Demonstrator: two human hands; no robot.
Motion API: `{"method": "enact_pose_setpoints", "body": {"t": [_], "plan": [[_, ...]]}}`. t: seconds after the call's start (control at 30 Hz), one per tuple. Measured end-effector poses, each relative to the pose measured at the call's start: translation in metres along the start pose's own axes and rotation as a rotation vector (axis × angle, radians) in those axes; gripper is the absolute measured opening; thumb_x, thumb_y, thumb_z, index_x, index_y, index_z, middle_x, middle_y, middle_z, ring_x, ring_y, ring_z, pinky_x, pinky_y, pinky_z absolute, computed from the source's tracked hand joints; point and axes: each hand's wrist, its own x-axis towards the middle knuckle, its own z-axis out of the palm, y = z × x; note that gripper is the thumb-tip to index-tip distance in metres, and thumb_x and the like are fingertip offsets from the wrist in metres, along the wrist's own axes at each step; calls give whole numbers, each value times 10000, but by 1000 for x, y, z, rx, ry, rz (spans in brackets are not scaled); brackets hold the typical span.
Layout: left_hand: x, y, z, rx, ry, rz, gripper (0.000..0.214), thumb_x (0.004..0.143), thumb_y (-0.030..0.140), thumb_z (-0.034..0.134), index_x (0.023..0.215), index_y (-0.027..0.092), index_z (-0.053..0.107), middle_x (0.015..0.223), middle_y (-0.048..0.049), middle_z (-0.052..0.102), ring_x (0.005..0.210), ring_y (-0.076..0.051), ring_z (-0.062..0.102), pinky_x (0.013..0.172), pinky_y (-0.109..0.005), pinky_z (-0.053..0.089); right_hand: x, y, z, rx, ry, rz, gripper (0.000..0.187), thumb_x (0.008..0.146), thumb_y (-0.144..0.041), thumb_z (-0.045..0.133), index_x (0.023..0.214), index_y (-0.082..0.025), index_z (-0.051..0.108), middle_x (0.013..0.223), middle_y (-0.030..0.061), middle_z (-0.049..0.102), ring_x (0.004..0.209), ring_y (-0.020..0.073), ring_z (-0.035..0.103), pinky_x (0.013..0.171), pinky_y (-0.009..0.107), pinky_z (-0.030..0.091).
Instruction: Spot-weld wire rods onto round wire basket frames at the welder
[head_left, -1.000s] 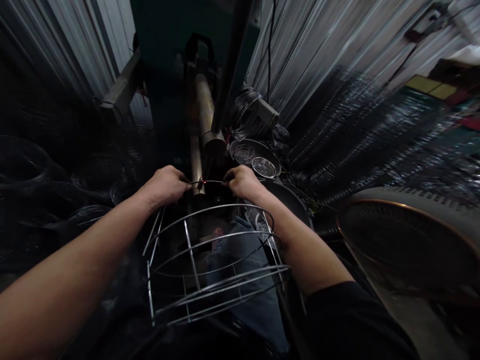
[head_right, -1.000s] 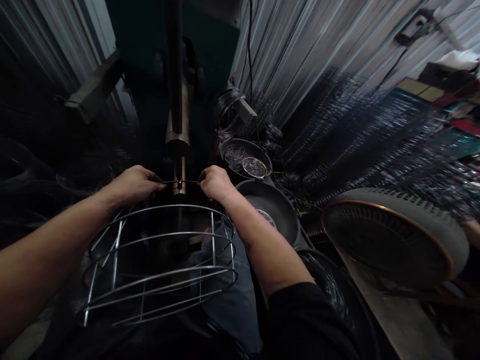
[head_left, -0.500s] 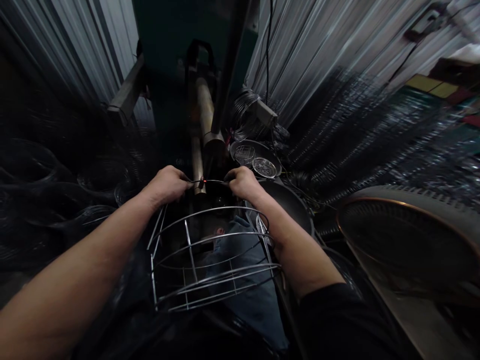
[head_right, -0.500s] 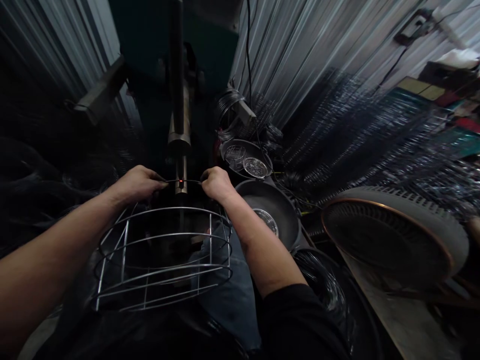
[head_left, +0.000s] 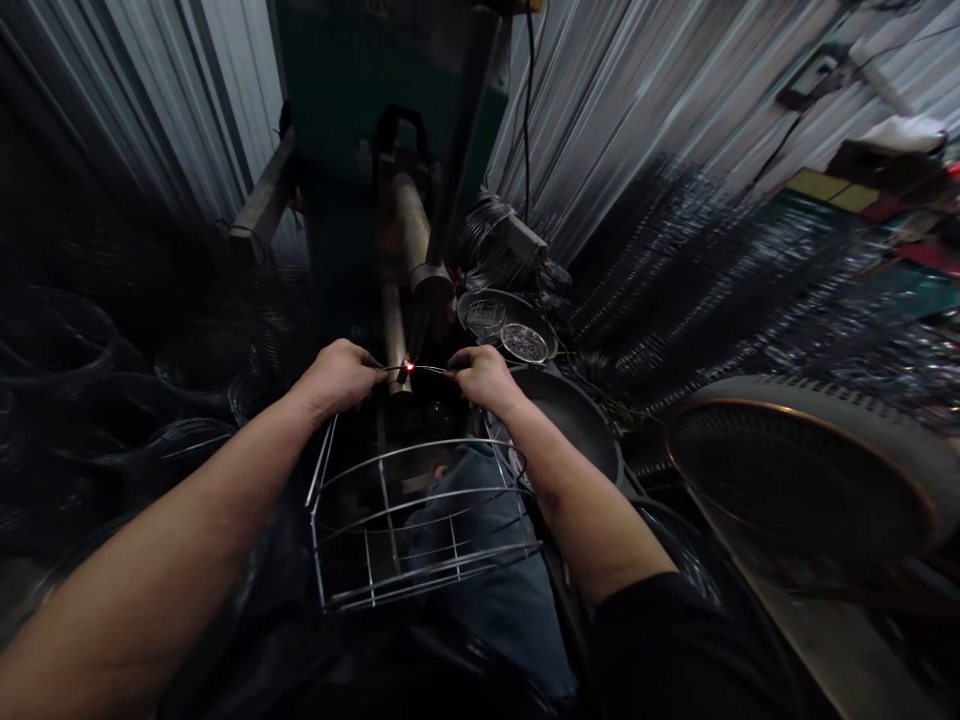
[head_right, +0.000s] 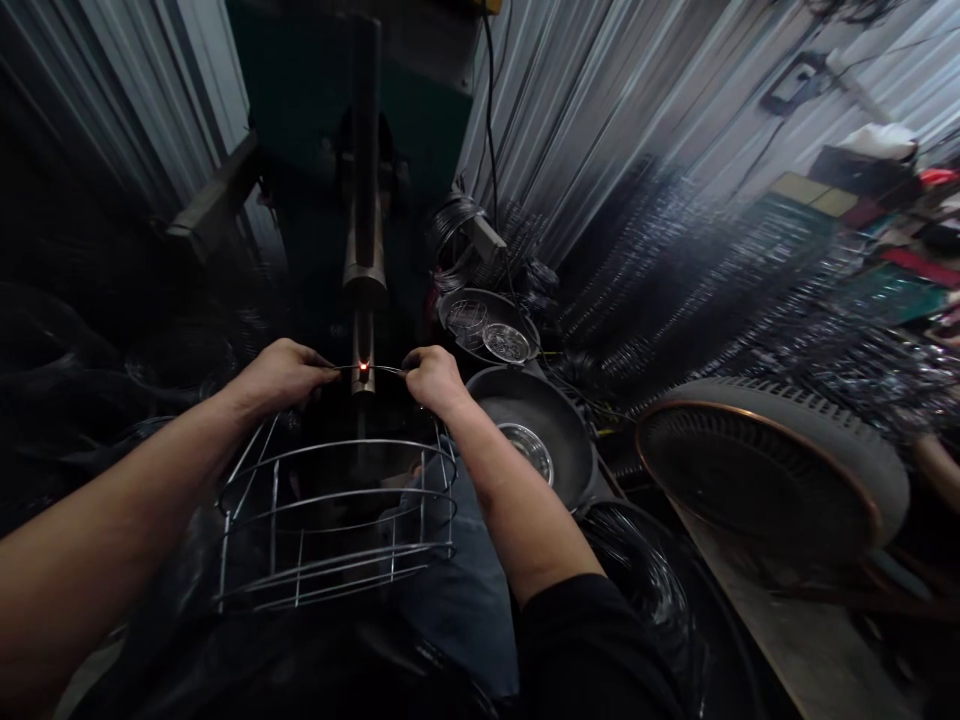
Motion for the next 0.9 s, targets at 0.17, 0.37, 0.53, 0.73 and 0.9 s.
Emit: {"method": "enact_pose_setpoints", "body": {"t": [0.17, 0.37, 0.53, 0.73, 0.9], "plan": [[-1, -9, -2, -13, 73, 37, 267, 670, 367, 672, 789, 138, 739, 485, -32, 582, 415, -134, 497, 411, -235, 373, -5, -3, 5, 19, 22, -61, 142, 749, -183, 655, 860, -158, 740, 827, 56, 726, 834, 171, 676, 800, 260, 505], [1, -22, 4, -89, 116, 57, 275, 645, 377, 688, 793, 152, 746, 581, -48, 649, 501, -144, 560, 489, -237, 435, -6, -2, 11, 66, 41, -19, 138, 749, -205, 666, 860, -171, 740, 864, 48, 733, 861, 162, 668, 807, 250, 492], [-3, -24, 11, -213, 118, -4, 301, 639, 394, 700, 807, 148, 739, 534, -38, 613, 419, -132, 500, 401, -236, 374, -5, 6, 19, 144, 73, 23, 125, 743, -258, 672, 816, -170, 724, 754, 19, 705, 752, 149, 656, 715, 240, 496], [-11, -20, 15, -304, 167, -30, 272, 620, 356, 721, 769, 129, 729, 453, 2, 533, 361, -101, 413, 357, -224, 298, -4, 16, 25, 242, 83, 70, 187, 716, -326, 683, 799, -160, 707, 637, -12, 647, 555, 111, 589, 583, 217, 471], [-12, -23, 19, -397, 185, -38, 315, 584, 376, 755, 756, 114, 718, 446, 7, 527, 372, -94, 409, 365, -219, 294, -4, 17, 28, 401, 57, 147, 225, 679, -354, 702, 733, -138, 674, 490, -59, 519, 400, 68, 444, 426, 193, 362]]}}
